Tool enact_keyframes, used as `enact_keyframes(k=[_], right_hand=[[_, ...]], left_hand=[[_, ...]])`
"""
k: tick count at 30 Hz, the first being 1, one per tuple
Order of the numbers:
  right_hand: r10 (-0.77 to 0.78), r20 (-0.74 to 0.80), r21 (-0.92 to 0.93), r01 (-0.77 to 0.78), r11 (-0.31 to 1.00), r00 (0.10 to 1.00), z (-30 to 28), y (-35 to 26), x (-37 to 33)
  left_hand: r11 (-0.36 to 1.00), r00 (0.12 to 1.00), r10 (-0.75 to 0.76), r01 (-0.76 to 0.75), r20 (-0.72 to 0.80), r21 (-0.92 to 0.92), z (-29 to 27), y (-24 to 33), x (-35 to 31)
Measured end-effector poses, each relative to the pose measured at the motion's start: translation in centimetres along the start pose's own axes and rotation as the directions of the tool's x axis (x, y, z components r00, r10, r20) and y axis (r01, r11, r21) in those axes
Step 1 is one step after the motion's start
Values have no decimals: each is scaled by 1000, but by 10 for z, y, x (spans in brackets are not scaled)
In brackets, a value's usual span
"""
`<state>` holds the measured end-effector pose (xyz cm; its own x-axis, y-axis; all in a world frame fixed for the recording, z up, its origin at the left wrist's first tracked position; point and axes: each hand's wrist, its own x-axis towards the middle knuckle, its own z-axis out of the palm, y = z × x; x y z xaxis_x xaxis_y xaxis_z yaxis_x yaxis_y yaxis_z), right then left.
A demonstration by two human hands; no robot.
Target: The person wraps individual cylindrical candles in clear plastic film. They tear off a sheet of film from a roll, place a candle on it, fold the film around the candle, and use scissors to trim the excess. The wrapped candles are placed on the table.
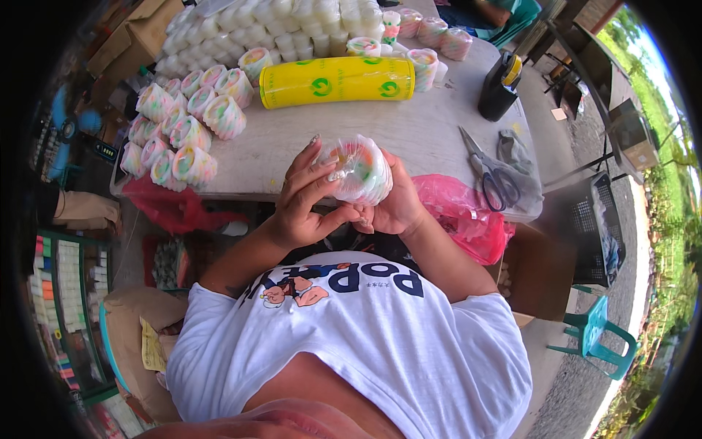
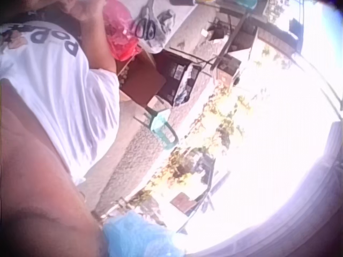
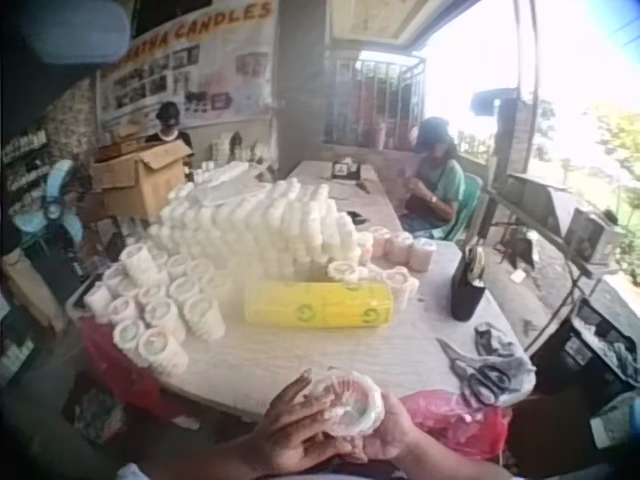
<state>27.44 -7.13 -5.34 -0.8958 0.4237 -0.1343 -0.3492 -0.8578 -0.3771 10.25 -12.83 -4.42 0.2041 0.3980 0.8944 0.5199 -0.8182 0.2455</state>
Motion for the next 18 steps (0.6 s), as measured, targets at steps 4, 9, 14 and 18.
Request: enact_keyframes(k=[4,9,14,18], right_hand=[[52,64,-4,-52,999,997,-10,-11,2],[47,68,-147,-37,988,997,-8,-20,3],[-554,-102,-989,-25,144,826,-17,-75,-7],[-915,361,-851,-463,-246,-178,-81,-234,-67]], left_hand=[[969,989,-119,95,-92,-227,13,-4,2],[929,988,-151,131,-33,-346,21,-11,4],[953,982,-180,159,-60,-258,17,-25,0],[966,981,-195,194,11,-172,22,-29,-2]])
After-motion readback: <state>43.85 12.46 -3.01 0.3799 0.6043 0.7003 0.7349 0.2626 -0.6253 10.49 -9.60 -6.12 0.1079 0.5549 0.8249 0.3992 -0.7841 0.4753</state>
